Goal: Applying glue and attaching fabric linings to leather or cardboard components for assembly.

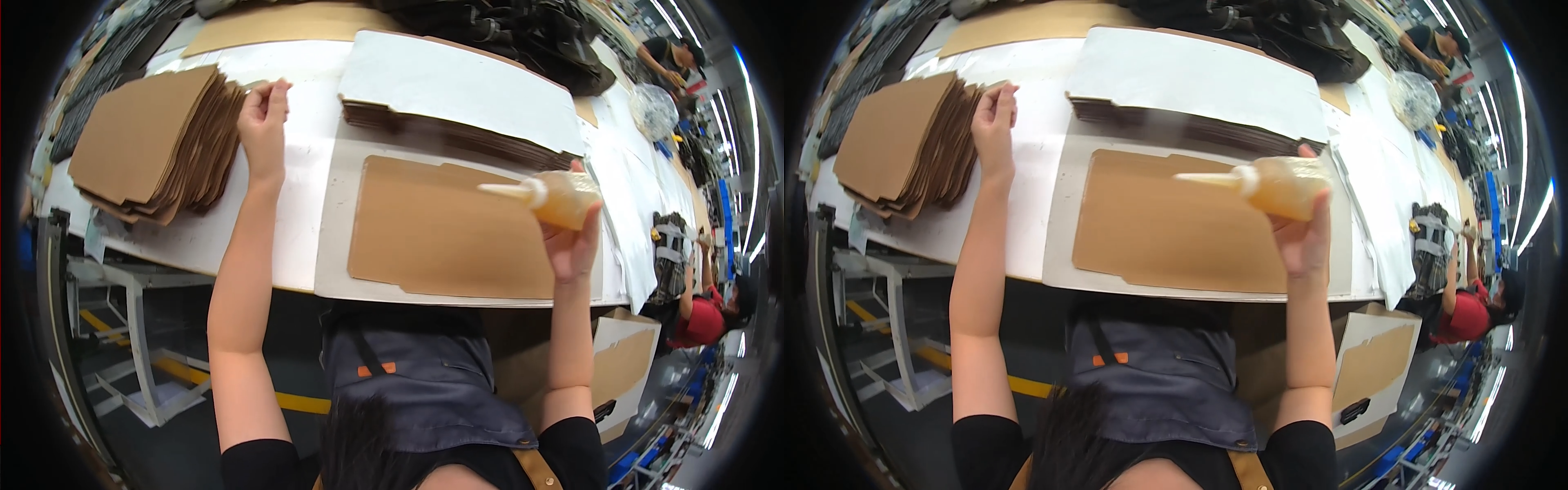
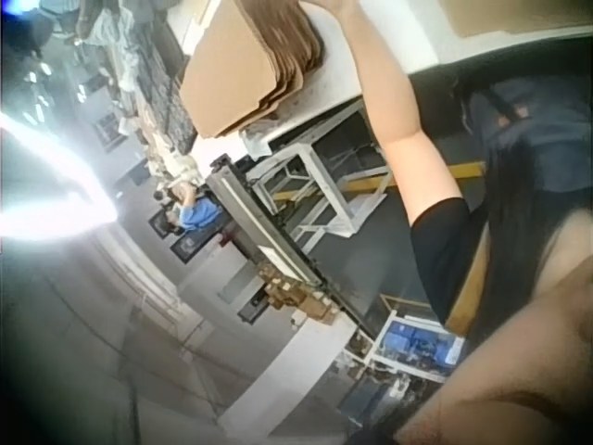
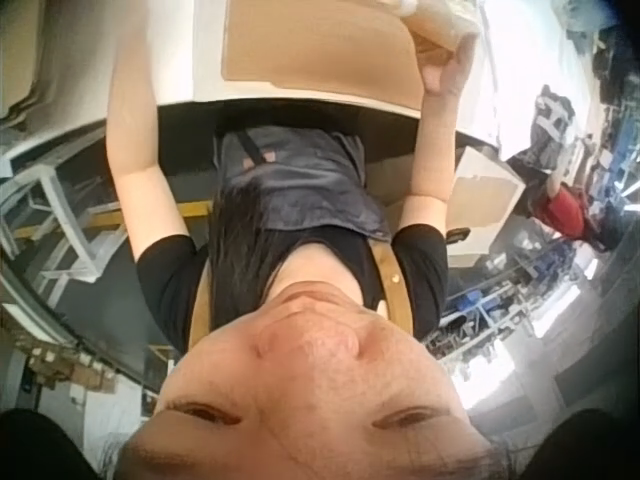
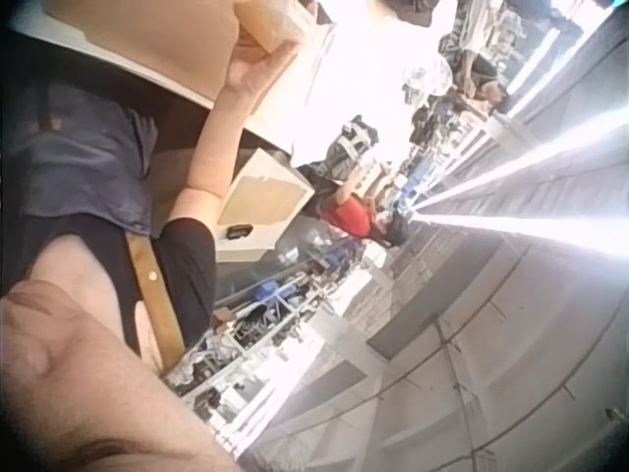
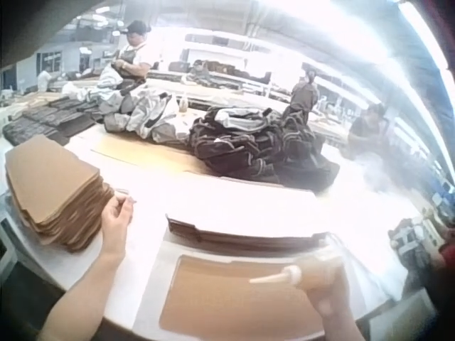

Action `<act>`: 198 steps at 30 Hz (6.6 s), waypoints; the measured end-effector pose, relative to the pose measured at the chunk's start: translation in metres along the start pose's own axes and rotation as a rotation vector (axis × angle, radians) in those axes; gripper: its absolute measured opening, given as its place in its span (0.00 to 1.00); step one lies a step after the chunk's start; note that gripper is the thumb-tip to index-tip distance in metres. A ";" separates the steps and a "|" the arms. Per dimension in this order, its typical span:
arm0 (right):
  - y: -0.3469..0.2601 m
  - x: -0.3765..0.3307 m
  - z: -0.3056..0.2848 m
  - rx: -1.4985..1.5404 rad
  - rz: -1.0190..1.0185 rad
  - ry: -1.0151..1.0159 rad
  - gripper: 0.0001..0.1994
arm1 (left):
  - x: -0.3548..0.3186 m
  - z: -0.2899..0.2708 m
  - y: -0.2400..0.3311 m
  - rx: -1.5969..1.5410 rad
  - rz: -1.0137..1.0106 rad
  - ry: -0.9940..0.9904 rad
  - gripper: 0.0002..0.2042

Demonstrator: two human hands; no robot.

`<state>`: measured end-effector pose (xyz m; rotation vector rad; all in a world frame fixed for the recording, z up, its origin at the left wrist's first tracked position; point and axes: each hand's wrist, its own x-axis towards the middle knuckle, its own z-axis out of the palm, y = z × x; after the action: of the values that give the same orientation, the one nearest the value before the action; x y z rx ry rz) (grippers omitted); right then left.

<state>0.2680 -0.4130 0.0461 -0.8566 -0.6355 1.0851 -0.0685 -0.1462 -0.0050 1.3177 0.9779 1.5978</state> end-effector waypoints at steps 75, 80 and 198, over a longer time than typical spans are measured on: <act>-0.065 -0.205 -0.165 -0.328 -0.610 0.849 0.32 | 0.009 -0.008 -0.056 0.286 -0.057 -0.115 0.11; -0.045 -0.207 -0.141 -0.548 -0.758 0.982 0.36 | 0.014 -0.014 -0.061 0.285 -0.057 -0.102 0.11; -0.053 -0.128 -0.139 0.047 -0.350 0.662 0.24 | 0.009 -0.009 -0.033 0.162 0.033 -0.100 0.09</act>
<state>0.3602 -0.5831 0.0118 -0.9532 -0.1860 0.4509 -0.0742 -0.1267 -0.0341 1.5166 1.0460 1.4866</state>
